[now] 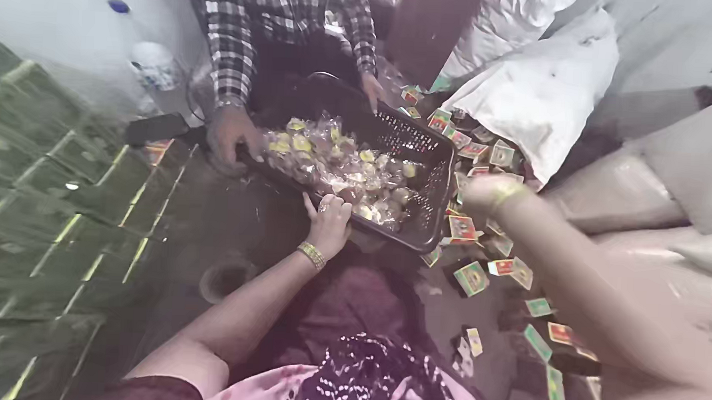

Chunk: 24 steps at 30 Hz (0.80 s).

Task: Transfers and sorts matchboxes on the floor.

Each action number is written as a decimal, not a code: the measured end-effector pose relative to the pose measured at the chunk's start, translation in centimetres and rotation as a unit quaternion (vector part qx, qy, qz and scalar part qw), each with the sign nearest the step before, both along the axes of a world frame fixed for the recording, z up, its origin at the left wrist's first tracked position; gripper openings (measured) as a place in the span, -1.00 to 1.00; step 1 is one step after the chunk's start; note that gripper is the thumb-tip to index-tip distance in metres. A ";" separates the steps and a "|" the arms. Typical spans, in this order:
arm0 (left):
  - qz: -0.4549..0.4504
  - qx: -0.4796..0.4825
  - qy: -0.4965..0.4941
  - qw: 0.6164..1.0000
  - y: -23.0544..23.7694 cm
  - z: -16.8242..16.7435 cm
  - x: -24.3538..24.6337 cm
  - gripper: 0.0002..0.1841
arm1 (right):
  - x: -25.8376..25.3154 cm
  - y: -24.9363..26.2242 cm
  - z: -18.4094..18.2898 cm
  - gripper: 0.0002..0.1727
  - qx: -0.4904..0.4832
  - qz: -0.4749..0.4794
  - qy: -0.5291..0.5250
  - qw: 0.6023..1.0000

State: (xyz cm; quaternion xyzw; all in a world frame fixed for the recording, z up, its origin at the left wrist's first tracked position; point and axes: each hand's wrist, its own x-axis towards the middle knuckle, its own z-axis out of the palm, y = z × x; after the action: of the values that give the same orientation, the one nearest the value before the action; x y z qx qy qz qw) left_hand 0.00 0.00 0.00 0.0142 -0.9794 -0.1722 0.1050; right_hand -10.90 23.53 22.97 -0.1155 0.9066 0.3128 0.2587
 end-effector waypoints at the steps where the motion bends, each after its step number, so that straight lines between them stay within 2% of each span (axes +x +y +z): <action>1: -0.003 0.006 -0.001 1.000 -0.1 0.0 0.0 -0.60 | 2.2 0.1 -1.2 -0.56 0.018 -0.001 -0.036 0.999; 5: -0.022 0.023 -0.027 0.999 -1.3 0.5 -0.1 -0.57 | 6.8 3.6 -8.9 -0.41 -0.033 -0.017 -0.178 0.983; 8: -0.032 0.043 -0.039 0.998 -2.5 0.6 -0.8 -0.55 | 8.7 5.5 -12.2 -0.35 -0.082 -0.079 -0.198 0.974; 13: -0.094 0.066 -0.012 0.993 -5.7 -0.7 -3.1 -0.57 | 11.5 7.9 -14.6 -0.37 -0.179 -0.160 -0.136 0.961; 16: -0.128 0.063 0.006 0.990 -6.5 -1.3 -3.7 -0.57 | 12.5 9.5 -16.3 -0.41 -0.253 -0.186 -0.119 0.942; 18: -0.133 0.064 0.017 0.989 -6.5 -1.4 -3.7 -0.57 | 12.7 10.3 -17.1 -0.42 -0.336 -0.191 -0.083 0.918; 21: -0.117 0.065 0.023 0.991 -6.1 -1.2 -3.3 -0.60 | 12.7 9.8 -17.6 -0.27 -0.464 -0.195 0.045 0.863; 24: -0.089 0.063 -0.007 0.994 -5.5 -0.4 -3.0 -0.58 | 11.9 7.6 -17.4 0.08 -0.492 -0.109 0.173 0.846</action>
State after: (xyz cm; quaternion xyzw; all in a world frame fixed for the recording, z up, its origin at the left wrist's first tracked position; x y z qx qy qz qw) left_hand -3.01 -5.53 -0.36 -0.0650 -0.9646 -0.2423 0.0808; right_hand 0.98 31.14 5.57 -0.0719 0.9784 -0.1897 0.0392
